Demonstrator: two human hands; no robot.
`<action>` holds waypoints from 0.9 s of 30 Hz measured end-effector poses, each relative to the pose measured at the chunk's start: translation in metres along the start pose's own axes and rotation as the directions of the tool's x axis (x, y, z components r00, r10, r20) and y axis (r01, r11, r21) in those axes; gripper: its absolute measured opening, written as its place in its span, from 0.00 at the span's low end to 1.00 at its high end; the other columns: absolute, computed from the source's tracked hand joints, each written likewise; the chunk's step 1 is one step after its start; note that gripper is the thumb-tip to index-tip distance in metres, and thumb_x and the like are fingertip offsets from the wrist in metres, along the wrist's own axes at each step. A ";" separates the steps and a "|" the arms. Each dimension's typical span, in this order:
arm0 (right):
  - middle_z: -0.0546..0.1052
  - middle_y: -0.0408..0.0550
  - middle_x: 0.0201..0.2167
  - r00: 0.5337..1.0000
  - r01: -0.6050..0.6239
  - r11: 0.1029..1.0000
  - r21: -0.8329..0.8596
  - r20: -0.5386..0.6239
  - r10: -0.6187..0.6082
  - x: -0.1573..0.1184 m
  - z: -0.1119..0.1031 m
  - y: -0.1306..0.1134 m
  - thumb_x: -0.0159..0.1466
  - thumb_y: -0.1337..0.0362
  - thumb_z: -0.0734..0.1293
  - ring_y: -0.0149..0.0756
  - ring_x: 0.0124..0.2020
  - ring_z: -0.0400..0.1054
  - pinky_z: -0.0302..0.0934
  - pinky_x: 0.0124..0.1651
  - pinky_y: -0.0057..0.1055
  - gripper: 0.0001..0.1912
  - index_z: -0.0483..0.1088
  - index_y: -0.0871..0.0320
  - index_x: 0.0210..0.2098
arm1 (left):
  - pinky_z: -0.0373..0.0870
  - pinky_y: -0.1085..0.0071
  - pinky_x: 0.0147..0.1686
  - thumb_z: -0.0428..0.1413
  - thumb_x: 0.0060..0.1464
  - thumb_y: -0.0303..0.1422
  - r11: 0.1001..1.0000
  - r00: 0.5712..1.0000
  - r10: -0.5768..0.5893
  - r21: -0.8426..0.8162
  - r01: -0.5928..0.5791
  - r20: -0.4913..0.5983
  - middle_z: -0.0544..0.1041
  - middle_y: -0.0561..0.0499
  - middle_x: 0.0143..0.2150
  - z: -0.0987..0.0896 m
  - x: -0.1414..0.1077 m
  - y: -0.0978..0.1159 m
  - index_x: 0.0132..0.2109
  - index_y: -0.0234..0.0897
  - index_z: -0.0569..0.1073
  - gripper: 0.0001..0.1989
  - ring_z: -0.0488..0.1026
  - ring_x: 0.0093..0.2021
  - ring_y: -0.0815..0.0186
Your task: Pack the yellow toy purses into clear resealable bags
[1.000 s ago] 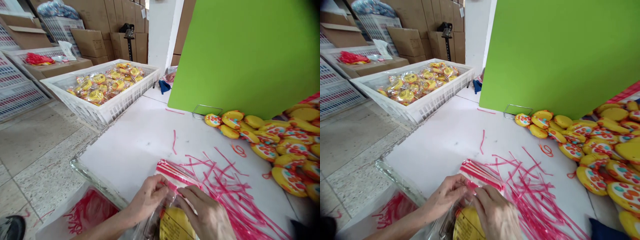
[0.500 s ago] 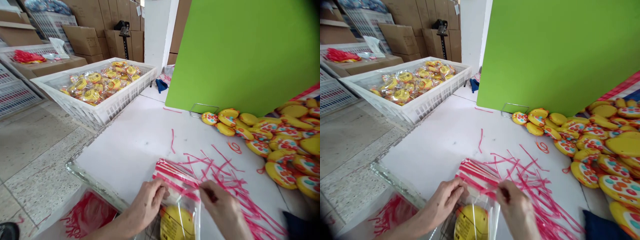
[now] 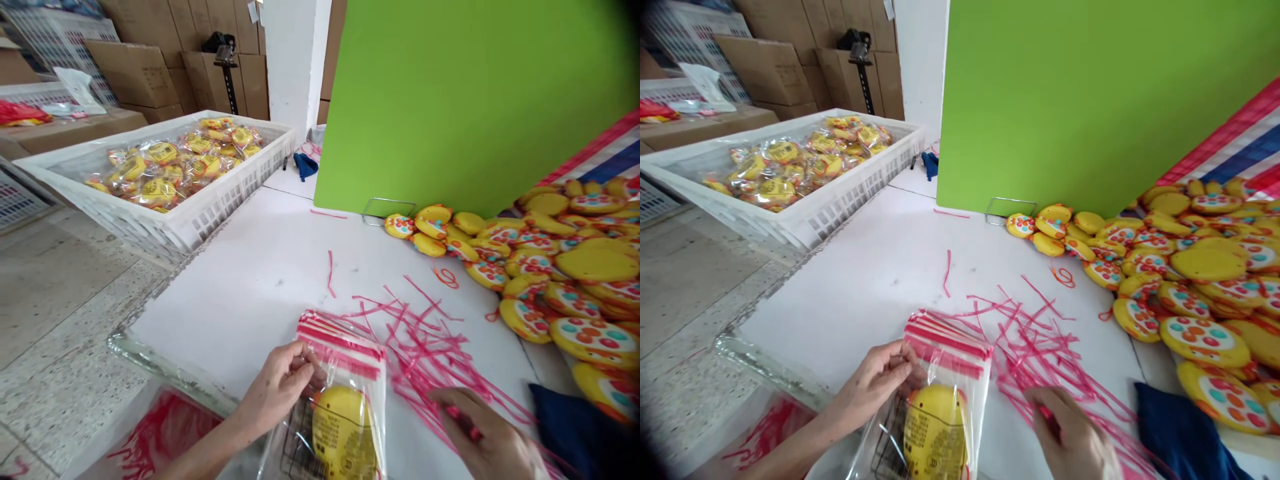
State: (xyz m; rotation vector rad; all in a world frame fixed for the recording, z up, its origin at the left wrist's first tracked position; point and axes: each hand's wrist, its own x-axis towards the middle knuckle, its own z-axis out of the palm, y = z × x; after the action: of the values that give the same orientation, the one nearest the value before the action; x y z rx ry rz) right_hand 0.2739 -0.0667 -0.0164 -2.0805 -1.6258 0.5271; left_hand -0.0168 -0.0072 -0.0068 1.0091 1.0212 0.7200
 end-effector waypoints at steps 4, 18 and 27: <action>0.77 0.43 0.24 0.945 -0.106 0.962 0.252 0.326 0.019 0.026 0.024 -0.045 0.53 0.51 0.68 0.33 0.22 0.67 0.61 0.25 0.27 0.17 0.76 0.54 0.37 | 0.71 0.70 0.31 0.53 0.53 0.36 1.000 1.000 -0.014 -0.024 0.014 -0.006 0.77 0.47 0.31 0.002 0.000 0.003 0.32 0.35 0.66 0.09 0.75 0.31 0.64; 0.64 0.38 0.17 0.908 -0.020 0.891 0.453 0.382 -0.174 0.023 0.035 -0.049 0.58 0.63 0.60 0.27 0.19 0.55 0.51 0.23 0.25 0.09 0.69 0.57 0.24 | 0.63 0.75 0.30 0.46 0.53 0.31 0.985 0.996 0.024 0.173 -0.009 -0.085 0.66 0.54 0.27 -0.015 -0.004 0.003 0.28 0.36 0.68 0.09 0.65 0.31 0.67; 0.78 0.49 0.39 0.901 0.432 0.900 0.049 0.013 -0.434 0.057 0.019 -0.026 0.62 0.60 0.59 0.37 0.39 0.75 0.69 0.38 0.26 0.13 0.75 0.53 0.32 | 0.53 0.78 0.22 0.48 0.40 0.24 0.998 0.997 0.036 0.061 -0.031 -0.073 0.56 0.61 0.19 -0.023 0.002 0.002 0.26 0.38 0.59 0.06 0.55 0.20 0.74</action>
State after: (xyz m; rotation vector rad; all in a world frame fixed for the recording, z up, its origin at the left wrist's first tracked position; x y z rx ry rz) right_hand 0.2558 -0.0040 -0.0196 -1.6071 -1.9931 0.4280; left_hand -0.0379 0.0030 -0.0094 1.0604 1.0977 0.7625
